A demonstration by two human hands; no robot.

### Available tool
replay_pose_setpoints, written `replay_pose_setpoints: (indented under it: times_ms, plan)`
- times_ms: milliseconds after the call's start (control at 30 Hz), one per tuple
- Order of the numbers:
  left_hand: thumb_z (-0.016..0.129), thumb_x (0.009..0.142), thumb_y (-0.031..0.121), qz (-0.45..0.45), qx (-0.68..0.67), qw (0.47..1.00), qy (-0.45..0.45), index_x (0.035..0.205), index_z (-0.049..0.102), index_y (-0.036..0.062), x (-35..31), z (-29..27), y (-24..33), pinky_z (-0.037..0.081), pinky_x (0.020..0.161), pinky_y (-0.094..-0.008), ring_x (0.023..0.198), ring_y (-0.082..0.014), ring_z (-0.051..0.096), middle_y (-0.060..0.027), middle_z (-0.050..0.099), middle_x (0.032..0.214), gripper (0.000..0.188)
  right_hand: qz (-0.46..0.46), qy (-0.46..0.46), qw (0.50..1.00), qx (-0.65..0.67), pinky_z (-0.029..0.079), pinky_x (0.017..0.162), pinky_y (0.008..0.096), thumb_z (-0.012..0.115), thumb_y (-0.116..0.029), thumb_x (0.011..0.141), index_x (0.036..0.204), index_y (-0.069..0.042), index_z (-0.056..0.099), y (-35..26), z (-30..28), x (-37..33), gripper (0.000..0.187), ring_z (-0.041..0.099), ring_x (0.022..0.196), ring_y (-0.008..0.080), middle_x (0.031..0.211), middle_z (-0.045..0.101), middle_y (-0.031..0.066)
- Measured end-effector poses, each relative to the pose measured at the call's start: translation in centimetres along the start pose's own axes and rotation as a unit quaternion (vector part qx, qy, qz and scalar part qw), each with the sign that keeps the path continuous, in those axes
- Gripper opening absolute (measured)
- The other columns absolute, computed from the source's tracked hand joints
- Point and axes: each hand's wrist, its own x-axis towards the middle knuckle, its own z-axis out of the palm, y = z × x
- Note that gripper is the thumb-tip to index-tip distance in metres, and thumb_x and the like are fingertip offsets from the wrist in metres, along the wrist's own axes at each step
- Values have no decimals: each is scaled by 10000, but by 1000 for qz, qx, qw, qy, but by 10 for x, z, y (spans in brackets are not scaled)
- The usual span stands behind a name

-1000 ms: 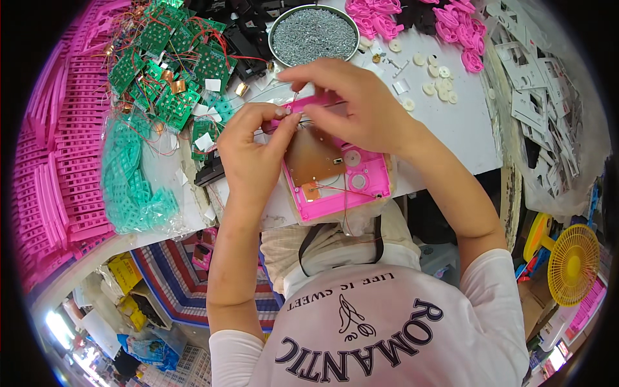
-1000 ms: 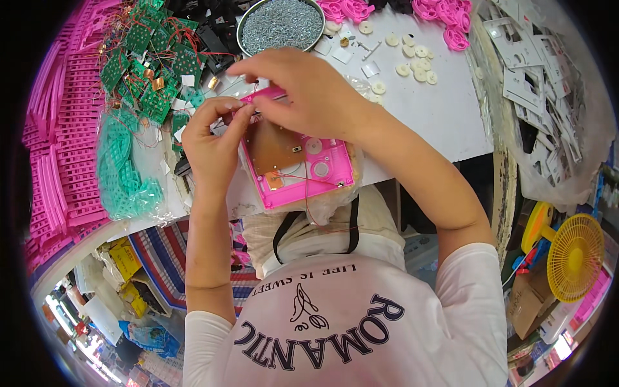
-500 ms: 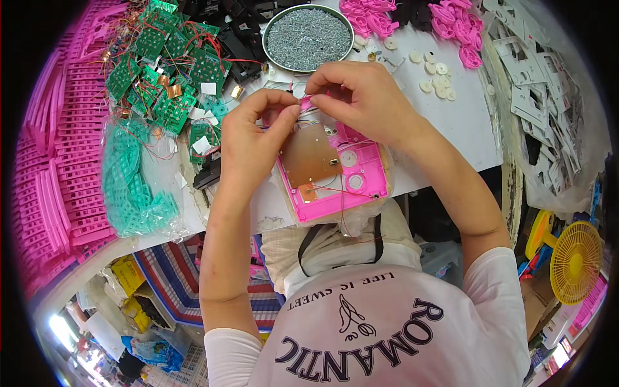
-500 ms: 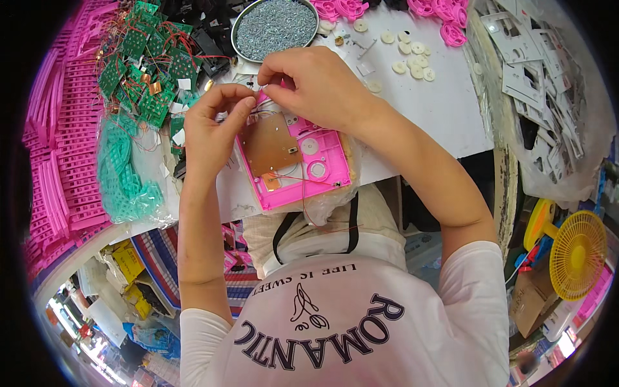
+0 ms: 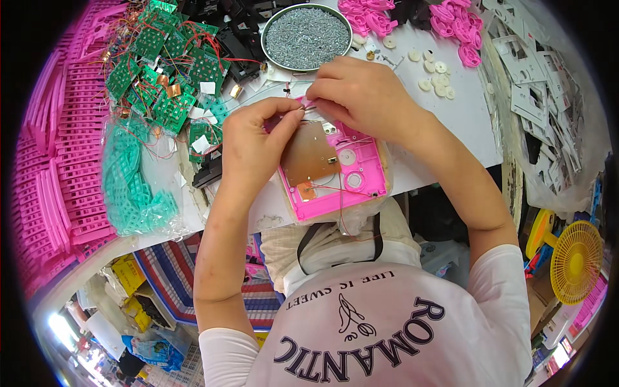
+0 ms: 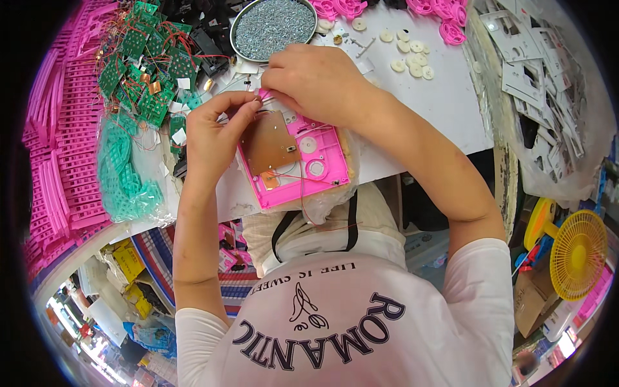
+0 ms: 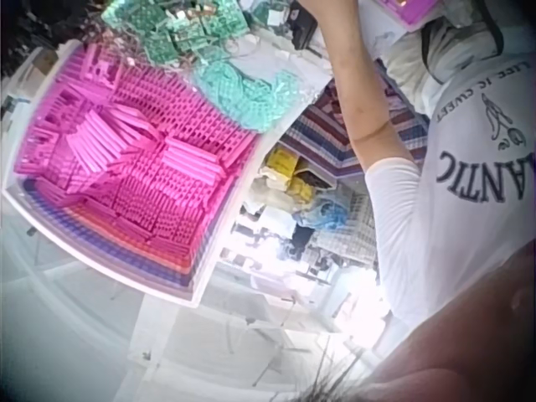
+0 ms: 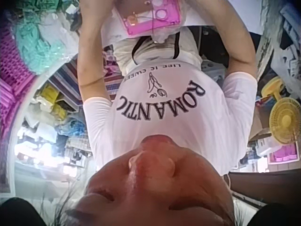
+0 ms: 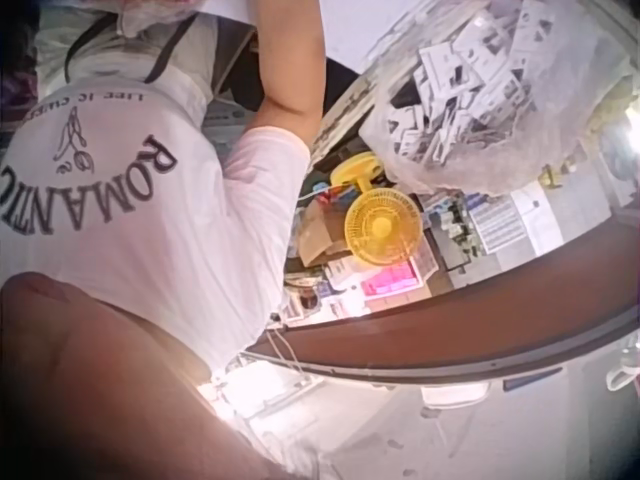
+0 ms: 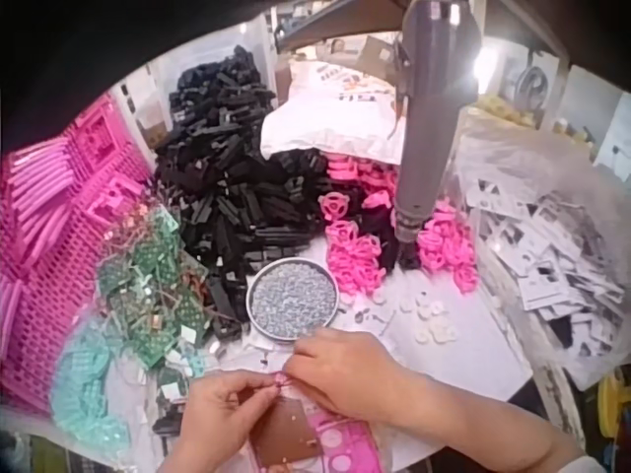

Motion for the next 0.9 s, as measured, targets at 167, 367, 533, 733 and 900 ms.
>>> replay_pose_setpoints:
  times_ms: [167, 367, 533, 733, 900]
  plan:
    - [758, 908, 73, 26, 23, 999, 25, 1011, 759, -22, -5, -1, -4, 516, 705, -240, 753, -77, 612, -41, 743, 905, 140, -17, 3, 1000, -14, 558, 684, 378, 741, -211, 780, 818, -128, 695, -1, -6, 2, 102, 637, 875, 234, 812, 646, 9]
    - [746, 865, 105, 74, 102, 989, 78, 933, 724, 73, -3, 9, -5, 429, 696, -342, 620, -170, 589, -37, 683, 754, 78, -37, -77, 991, -103, 523, 635, 374, 718, -165, 638, 665, -103, 688, -37, -8, 4, 75, 605, 802, 221, 753, 634, 25]
    - [733, 871, 116, 147, 174, 972, 60, 928, 736, 100, -3, 12, -1, 358, 829, -373, 708, -184, 623, -22, 678, 815, 59, -81, -150, 979, -113, 523, 637, 358, 695, -162, 651, 622, -105, 672, -45, -25, 2, 68, 607, 796, 214, 718, 631, 30]
    - [734, 857, 131, 204, 205, 957, 16, 908, 730, 120, -5, 9, 2, 348, 900, -432, 829, -203, 636, -8, 672, 862, 52, -13, -135, 989, -55, 552, 615, 379, 683, -140, 735, 758, -71, 699, -55, -29, -26, 74, 646, 858, 251, 752, 664, 48]
    - [733, 828, 154, 251, 253, 934, -40, 867, 714, 136, -3, 6, 13, 348, 947, -490, 899, -221, 617, -7, 638, 884, 47, 115, -9, 993, -14, 541, 653, 369, 697, -142, 777, 866, -66, 678, -64, -21, -54, 118, 597, 848, 262, 840, 614, 51]
